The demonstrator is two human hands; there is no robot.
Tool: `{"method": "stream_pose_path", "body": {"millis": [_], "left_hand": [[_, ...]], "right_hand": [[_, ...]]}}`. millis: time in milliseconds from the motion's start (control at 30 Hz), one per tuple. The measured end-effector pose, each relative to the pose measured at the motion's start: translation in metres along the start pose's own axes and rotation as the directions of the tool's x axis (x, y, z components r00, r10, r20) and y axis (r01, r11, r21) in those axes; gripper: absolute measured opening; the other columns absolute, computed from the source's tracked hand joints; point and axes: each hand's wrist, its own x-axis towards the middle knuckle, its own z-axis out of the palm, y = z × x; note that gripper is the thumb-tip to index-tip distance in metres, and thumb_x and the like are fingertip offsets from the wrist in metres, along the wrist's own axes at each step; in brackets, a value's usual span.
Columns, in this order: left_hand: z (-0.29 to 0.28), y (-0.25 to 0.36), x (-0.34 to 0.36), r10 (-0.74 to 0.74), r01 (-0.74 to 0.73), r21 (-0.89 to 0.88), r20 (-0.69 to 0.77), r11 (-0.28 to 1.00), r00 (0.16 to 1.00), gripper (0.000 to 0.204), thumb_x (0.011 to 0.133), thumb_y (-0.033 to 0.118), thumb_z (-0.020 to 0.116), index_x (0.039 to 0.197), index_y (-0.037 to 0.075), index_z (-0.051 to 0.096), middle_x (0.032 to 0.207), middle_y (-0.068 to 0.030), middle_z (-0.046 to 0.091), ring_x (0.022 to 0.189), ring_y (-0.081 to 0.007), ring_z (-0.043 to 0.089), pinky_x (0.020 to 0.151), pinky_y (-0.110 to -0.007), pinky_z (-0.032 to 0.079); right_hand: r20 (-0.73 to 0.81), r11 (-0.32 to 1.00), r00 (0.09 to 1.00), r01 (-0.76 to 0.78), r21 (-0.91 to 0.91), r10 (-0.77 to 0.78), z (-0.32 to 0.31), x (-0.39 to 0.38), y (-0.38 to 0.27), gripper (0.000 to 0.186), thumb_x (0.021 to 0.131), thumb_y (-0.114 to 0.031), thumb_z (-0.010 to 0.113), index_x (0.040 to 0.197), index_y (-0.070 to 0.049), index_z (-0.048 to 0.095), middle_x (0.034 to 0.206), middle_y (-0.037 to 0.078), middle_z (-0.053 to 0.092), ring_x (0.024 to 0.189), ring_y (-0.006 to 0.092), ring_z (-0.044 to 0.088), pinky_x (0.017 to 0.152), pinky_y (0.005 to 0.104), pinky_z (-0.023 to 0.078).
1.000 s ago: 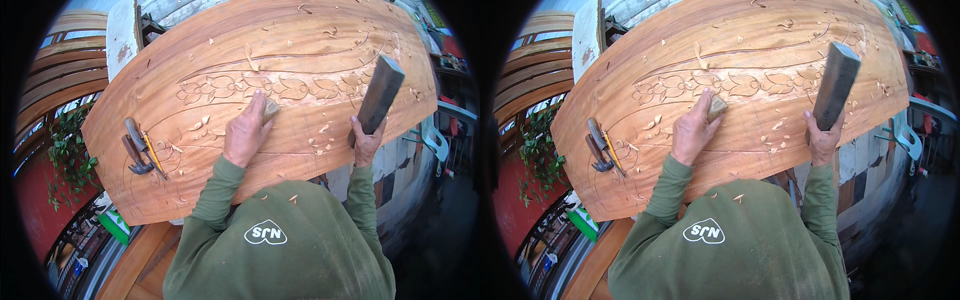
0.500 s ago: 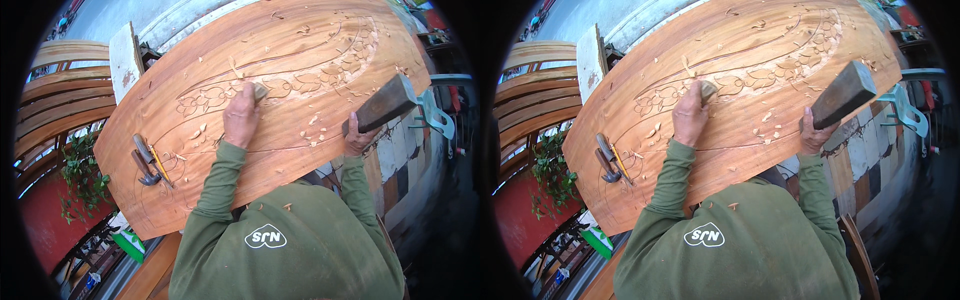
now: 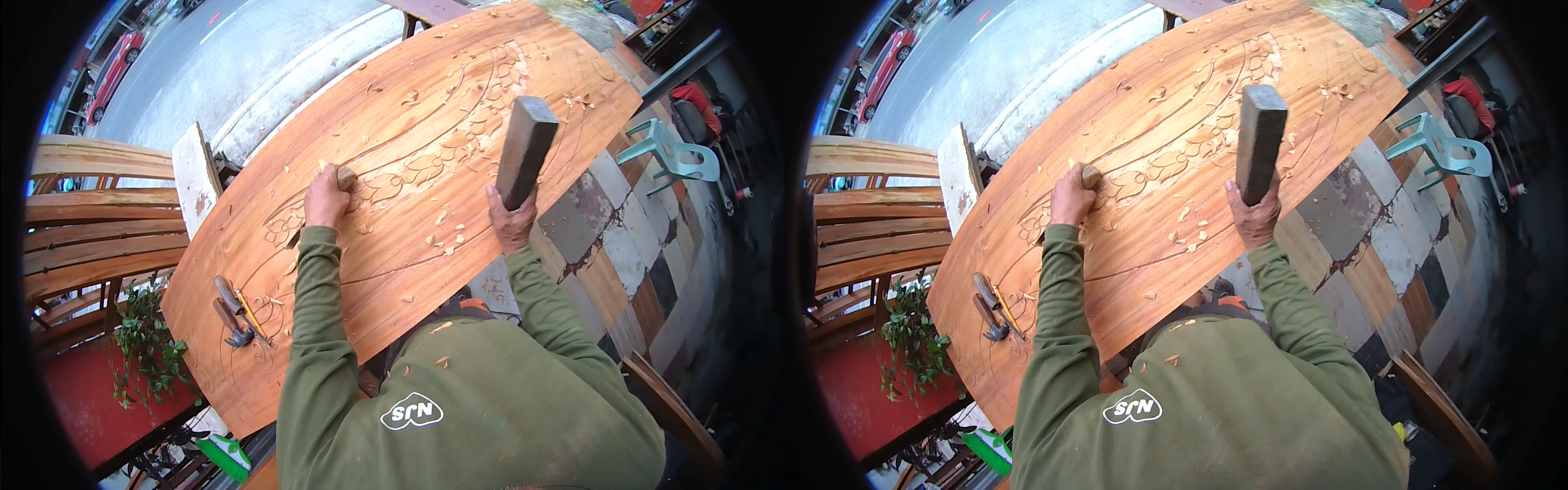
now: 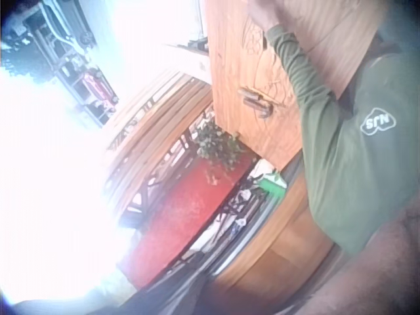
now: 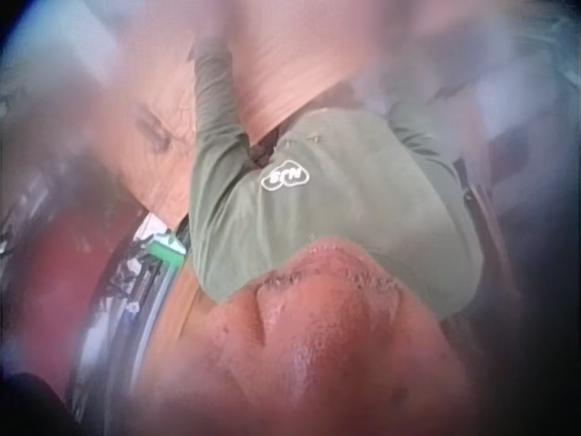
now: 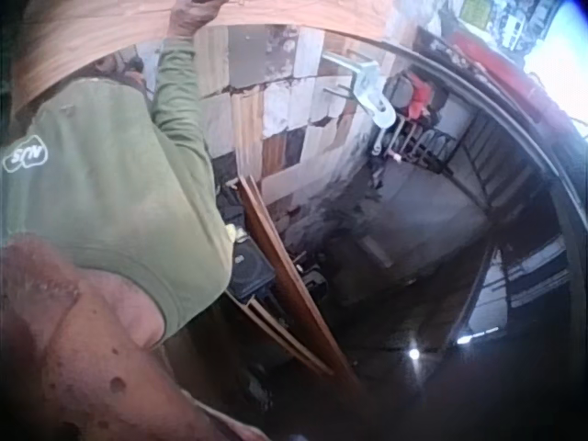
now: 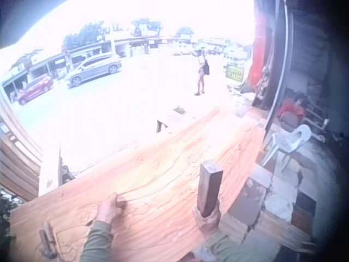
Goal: The person carves a decorative floral design into a large wooden board using a chisel and a wooden mallet, striking the chisel with the mallet to remove wood shavings.
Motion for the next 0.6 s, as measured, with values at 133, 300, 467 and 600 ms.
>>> {"method": "stream_pose_path", "body": {"millis": [133, 300, 467, 600], "left_hand": [[-0.023, 0.06, -0.003, -0.258, 0.317, -0.025, 0.522, 0.948, 0.813, 0.04, 0.082, 0.013, 0.075, 0.122, 0.009, 0.069, 0.105, -0.026, 0.076, 0.102, -0.0495, 0.072, 0.088, -0.055, 0.058], [-0.062, 0.097, -0.099, -0.208, 0.269, -0.052, 0.5, 0.962, 0.841, 0.062, 0.077, 0.005, 0.073, 0.138, 0.003, 0.064, 0.149, -0.0231, 0.064, 0.123, -0.0463, 0.068, 0.105, -0.051, 0.057], [-0.087, 0.15, -0.177, -0.21, 0.256, -0.027, 0.494, 0.966, 0.844, 0.075, 0.075, 0.0, 0.075, 0.148, 0.003, 0.06, 0.162, -0.02, 0.056, 0.147, -0.0427, 0.054, 0.119, -0.047, 0.051], [-0.105, 0.187, -0.219, -0.275, 0.311, 0.005, 0.483, 0.95, 0.831, 0.074, 0.076, 0.001, 0.08, 0.147, 0.006, 0.06, 0.162, -0.019, 0.056, 0.149, -0.0435, 0.053, 0.117, -0.048, 0.052]], "right_hand": [[0.026, 0.969, 0.973, 0.23, -0.095, -0.228, -0.013, 0.004, 0.009, 0.083, 0.091, -0.02, 0.087, 0.16, -0.004, 0.045, 0.126, 0.021, 0.073, 0.097, 0.0308, 0.078, 0.081, 0.0415, 0.064], [0.205, 0.917, 0.918, 0.371, -0.147, -0.338, -0.005, 0.002, -0.006, 0.087, 0.084, -0.031, 0.093, 0.161, -0.02, 0.055, 0.116, 0.012, 0.073, 0.095, 0.0342, 0.075, 0.078, 0.0439, 0.063], [0.287, 0.841, 0.828, 0.529, -0.117, -0.481, -0.013, 0.004, -0.009, 0.091, 0.082, -0.038, 0.094, 0.164, -0.028, 0.053, 0.11, 0.006, 0.07, 0.092, 0.0289, 0.072, 0.079, 0.0418, 0.062], [0.4, 0.756, 0.732, 0.641, -0.131, -0.551, -0.012, -0.002, -0.019, 0.09, 0.083, -0.05, 0.089, 0.163, -0.034, 0.053, 0.107, 0.005, 0.067, 0.089, 0.026, 0.069, 0.078, 0.0415, 0.059]]}}
